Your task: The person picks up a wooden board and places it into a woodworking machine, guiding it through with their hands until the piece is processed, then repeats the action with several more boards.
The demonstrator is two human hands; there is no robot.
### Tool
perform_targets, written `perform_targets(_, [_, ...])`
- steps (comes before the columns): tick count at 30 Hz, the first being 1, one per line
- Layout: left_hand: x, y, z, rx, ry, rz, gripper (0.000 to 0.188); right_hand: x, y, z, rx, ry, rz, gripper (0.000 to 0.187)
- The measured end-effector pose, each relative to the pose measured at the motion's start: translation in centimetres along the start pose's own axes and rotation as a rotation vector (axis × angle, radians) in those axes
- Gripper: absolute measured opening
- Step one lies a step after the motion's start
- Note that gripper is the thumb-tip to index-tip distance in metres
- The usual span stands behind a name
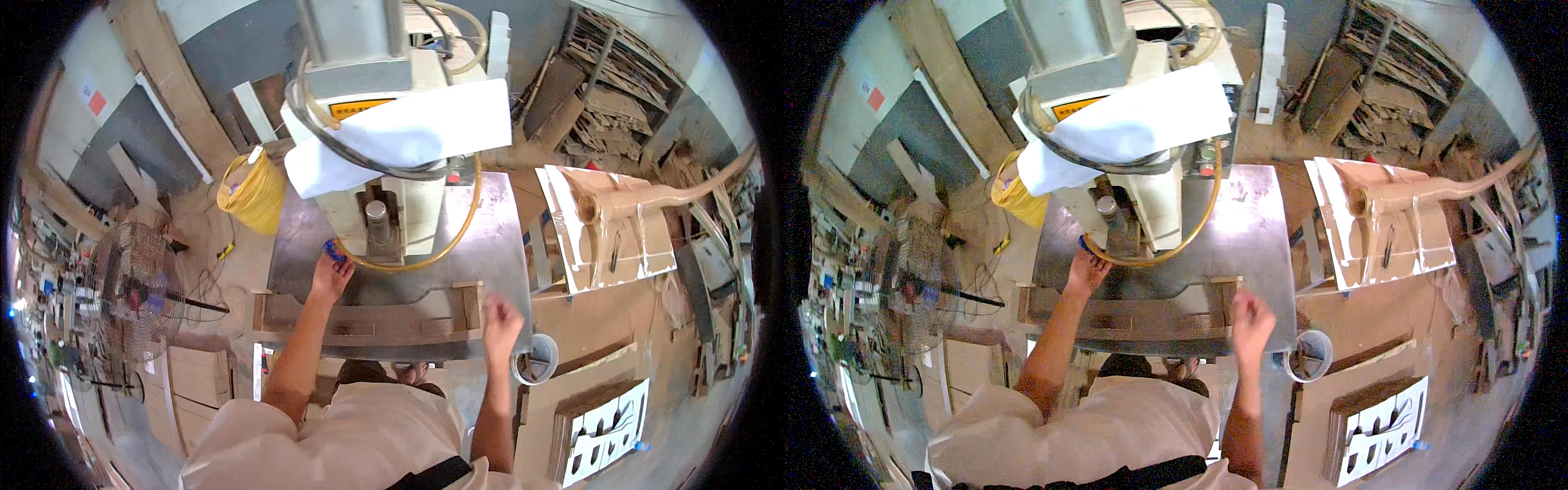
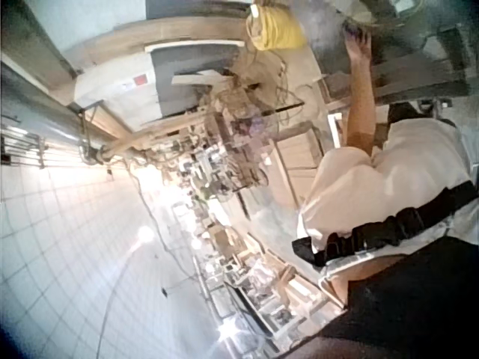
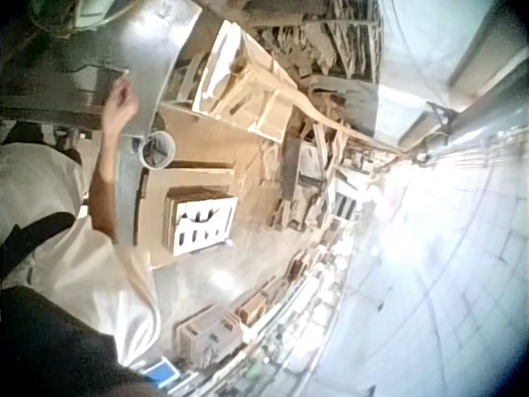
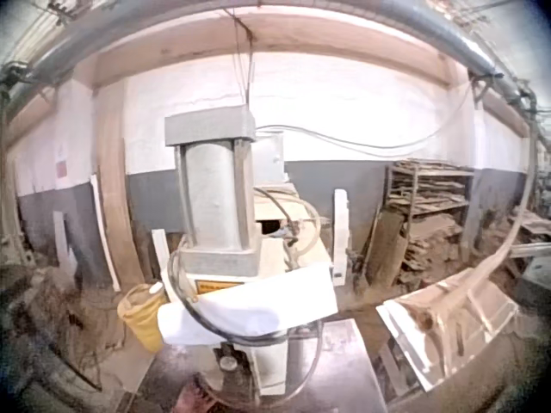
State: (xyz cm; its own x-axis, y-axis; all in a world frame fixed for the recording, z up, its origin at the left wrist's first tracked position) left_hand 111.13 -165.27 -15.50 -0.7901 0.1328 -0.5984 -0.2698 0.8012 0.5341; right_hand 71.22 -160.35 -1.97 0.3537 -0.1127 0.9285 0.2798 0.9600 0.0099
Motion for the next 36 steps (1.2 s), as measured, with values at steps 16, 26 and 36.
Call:
perform_targets(16, [0.4, -2.6, 1.5, 0.427, 0.055, 0.15, 0.016, 26.6, -15.0, -5.1, -0.159, 0.424, 0.867, 0.014])
perform_targets(26, [0.9, -2.8, 2.2, 0.11, 0.088, 0.187, 0.035, 26.1, -13.2, -3.4, -0.428, 0.071, 0.825, 0.02])
perform_targets(36, [0.9, -4.0, 2.3, 0.189, -0.046, 0.215, 0.024, 22.4, -15.8, -4.3, -0.516, -0.134, 0.651, 0.026])
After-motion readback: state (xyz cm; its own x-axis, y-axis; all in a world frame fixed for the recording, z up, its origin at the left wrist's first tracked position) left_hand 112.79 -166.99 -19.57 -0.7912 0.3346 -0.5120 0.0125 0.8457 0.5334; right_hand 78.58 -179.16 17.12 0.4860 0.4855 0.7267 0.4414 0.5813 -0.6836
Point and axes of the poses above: each hand's wrist, its own y-axis away from the middle knuckle, its own z-axis out of the back of the hand, x = y × z, the point moved 7 cm from there along -y, towards the middle knuckle
